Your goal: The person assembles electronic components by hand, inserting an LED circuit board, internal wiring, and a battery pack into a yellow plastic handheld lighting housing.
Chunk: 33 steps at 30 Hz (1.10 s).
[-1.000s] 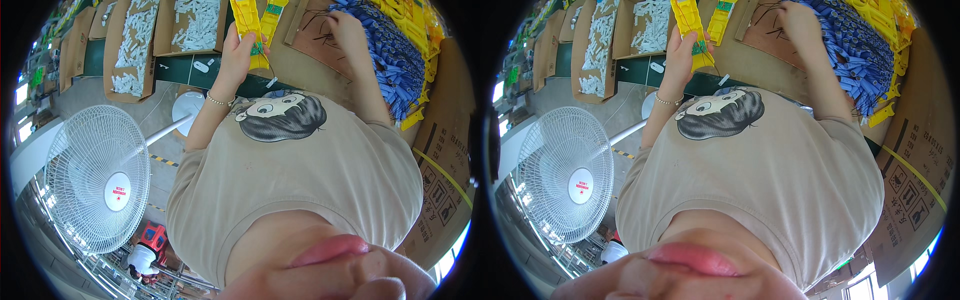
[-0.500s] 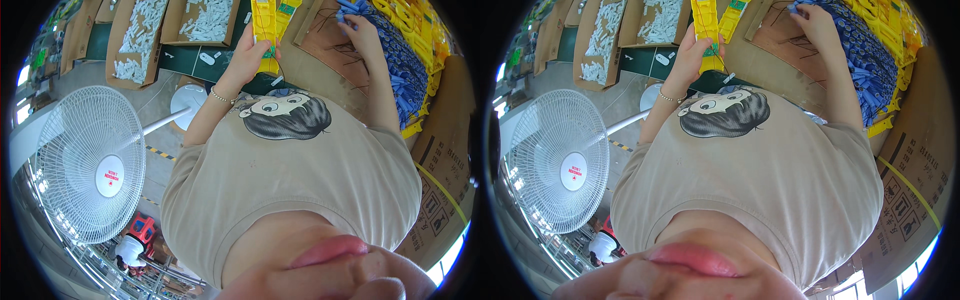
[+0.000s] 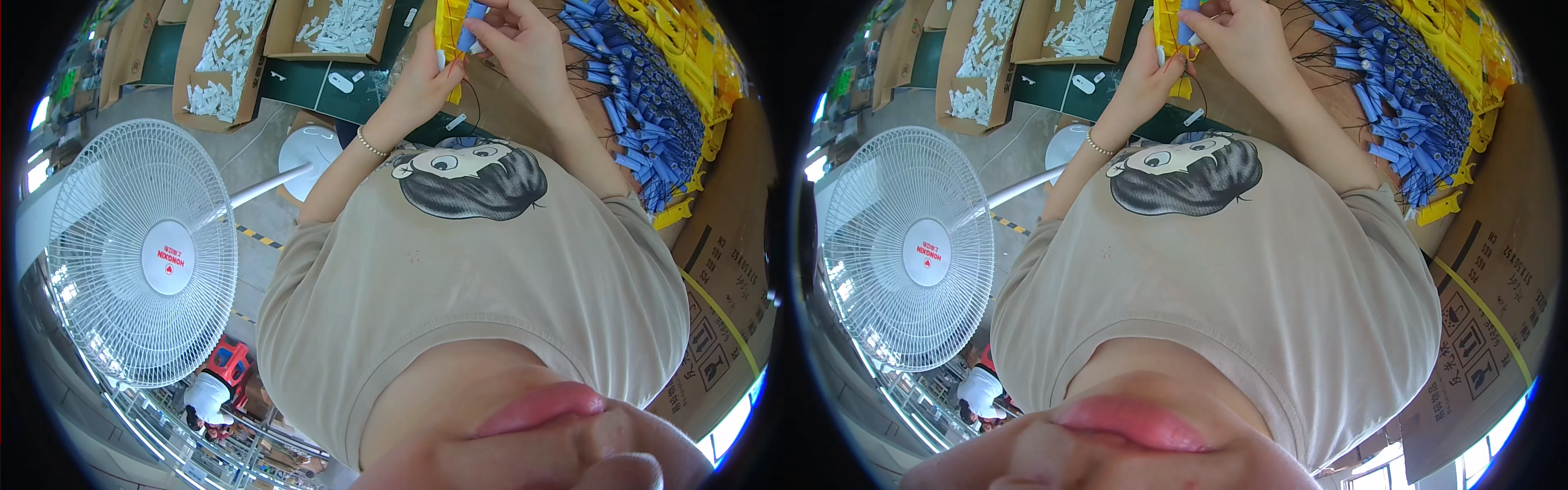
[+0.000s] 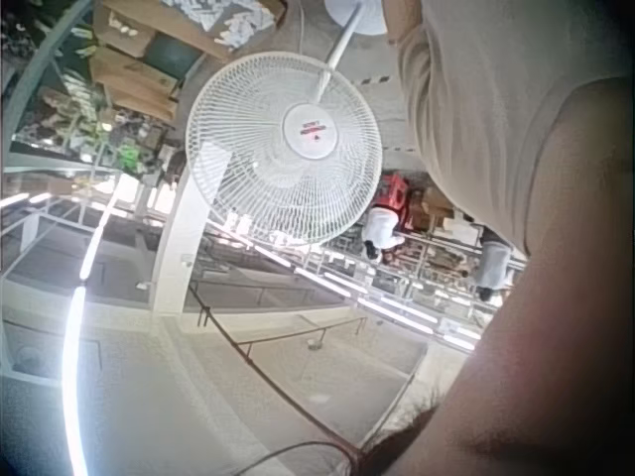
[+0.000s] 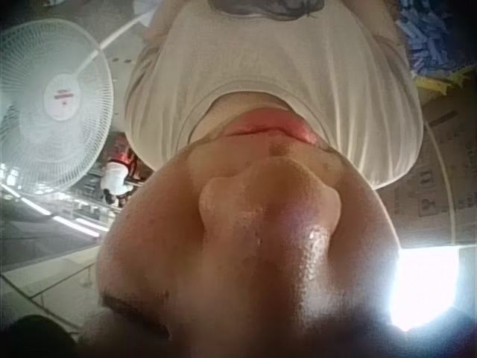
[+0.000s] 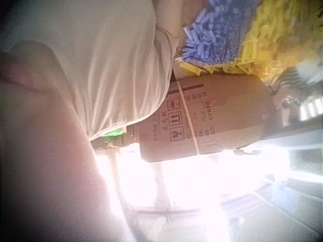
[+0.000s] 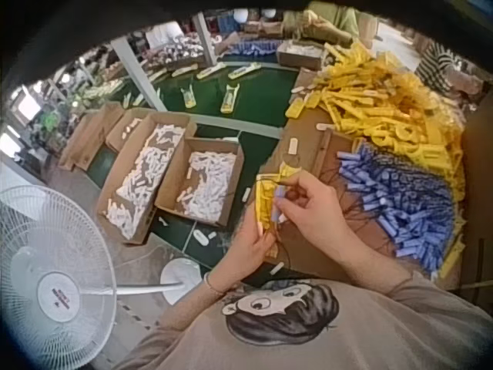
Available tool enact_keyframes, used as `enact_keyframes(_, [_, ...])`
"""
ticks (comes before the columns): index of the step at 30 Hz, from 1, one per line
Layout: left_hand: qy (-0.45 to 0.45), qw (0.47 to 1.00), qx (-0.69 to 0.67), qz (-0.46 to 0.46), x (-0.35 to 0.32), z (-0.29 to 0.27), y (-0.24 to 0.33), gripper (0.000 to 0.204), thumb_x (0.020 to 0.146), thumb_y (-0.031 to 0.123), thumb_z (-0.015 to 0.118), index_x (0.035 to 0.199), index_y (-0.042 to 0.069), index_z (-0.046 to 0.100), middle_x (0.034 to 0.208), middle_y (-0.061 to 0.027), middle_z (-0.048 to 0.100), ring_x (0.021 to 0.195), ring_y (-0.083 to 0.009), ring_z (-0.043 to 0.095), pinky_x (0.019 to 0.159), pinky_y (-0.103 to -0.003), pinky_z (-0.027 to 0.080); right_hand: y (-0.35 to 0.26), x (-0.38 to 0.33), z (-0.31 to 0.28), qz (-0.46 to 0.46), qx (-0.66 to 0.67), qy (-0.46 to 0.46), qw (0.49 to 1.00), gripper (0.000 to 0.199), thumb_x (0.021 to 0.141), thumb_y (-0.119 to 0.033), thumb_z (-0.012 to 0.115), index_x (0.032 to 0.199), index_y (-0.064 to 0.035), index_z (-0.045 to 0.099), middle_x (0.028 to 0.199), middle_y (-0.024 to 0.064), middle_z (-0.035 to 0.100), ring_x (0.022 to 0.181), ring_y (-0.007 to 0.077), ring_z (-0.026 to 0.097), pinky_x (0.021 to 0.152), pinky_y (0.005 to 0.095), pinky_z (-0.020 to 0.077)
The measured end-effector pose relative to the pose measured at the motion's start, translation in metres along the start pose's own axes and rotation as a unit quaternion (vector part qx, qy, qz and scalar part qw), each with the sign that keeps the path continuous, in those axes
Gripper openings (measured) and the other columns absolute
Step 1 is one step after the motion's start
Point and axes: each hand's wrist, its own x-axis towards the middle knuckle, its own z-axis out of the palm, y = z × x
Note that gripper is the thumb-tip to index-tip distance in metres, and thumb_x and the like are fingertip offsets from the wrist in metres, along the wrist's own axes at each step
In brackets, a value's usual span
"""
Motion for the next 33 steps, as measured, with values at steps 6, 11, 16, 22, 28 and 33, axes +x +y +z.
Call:
enact_keyframes(6, [0.011, 0.999, 0.033, 0.02, -0.001, -0.001, -0.002, 0.048, 0.096, 0.005, 0.051, 0.137, 0.0, 0.027, 0.111, -0.0123, 0.053, 0.088, -0.0144, 0.062, 0.078, -0.028, 0.054, -0.004, 0.0, -0.005, 0.066, 0.029, -0.013, 0.997, 0.022, 0.086, 0.002, 0.066, 0.107, 0.0035, 0.058, 0.084, 0.0051, 0.064, 0.071, 0.0078, 0.061, 0.058, 0.0211, 0.0506])
enact_keyframes(11, [-0.006, 1.0, -0.006, -0.026, 0.002, -0.002, 0.002, 0.052, 0.092, 0.003, 0.051, 0.138, -0.001, 0.027, 0.114, -0.0137, 0.052, 0.091, -0.0148, 0.061, 0.079, -0.028, 0.053, -0.002, -0.005, 0.002, 0.065, 0.056, -0.01, 0.996, 0.022, 0.087, 0.002, 0.065, 0.108, 0.0036, 0.058, 0.088, 0.0066, 0.065, 0.073, 0.0104, 0.063, 0.061, 0.0222, 0.0527])
enact_keyframes(16, [-0.002, 0.998, 0.057, 0.025, 0.003, -0.001, -0.007, 0.059, 0.088, 0.003, 0.053, 0.14, -0.002, 0.025, 0.118, -0.0151, 0.051, 0.097, -0.0173, 0.059, 0.08, -0.029, 0.052, 0.004, -0.002, 0.0, 0.081, 0.06, -0.037, 0.994, 0.022, 0.087, 0.002, 0.065, 0.108, 0.0041, 0.059, 0.091, 0.008, 0.065, 0.077, 0.0127, 0.065, 0.064, 0.0232, 0.0534])
enact_keyframes(22, [0.014, 0.994, 0.056, 0.089, 0.004, -0.003, -0.019, 0.059, 0.087, 0.003, 0.053, 0.139, -0.001, 0.027, 0.115, -0.0137, 0.051, 0.098, -0.0174, 0.059, 0.08, -0.029, 0.052, -0.008, -0.003, -0.001, 0.011, -0.127, -0.065, 0.99, 0.026, 0.086, -0.006, 0.066, 0.109, 0.0049, 0.061, 0.089, 0.0163, 0.067, 0.076, 0.0238, 0.068, 0.064, 0.0317, 0.0543])
enact_keyframes(28, [-0.014, 0.997, -0.07, -0.034, -0.003, -0.007, -0.013, 0.048, 0.091, -0.003, 0.047, 0.135, 0.005, 0.029, 0.104, -0.0078, 0.055, 0.086, -0.0152, 0.061, 0.078, -0.032, 0.053, 0.001, 0.0, 0.003, -0.214, -0.292, -0.05, 0.931, 0.025, 0.086, -0.01, 0.065, 0.105, 0.0053, 0.062, 0.085, 0.0221, 0.065, 0.078, 0.0389, 0.065, 0.066, 0.0402, 0.0536])
enact_keyframes(33, [-0.024, 0.997, -0.071, -0.013, -0.009, -0.007, -0.012, 0.048, 0.091, -0.001, 0.049, 0.134, 0.005, 0.03, 0.105, -0.0076, 0.055, 0.086, -0.0146, 0.06, 0.078, -0.032, 0.052, 0.017, 0.009, 0.01, -0.139, -0.163, 0.008, 0.977, 0.027, 0.086, -0.006, 0.065, 0.111, 0.0032, 0.059, 0.087, 0.0139, 0.067, 0.075, 0.0241, 0.067, 0.067, 0.0322, 0.0533])
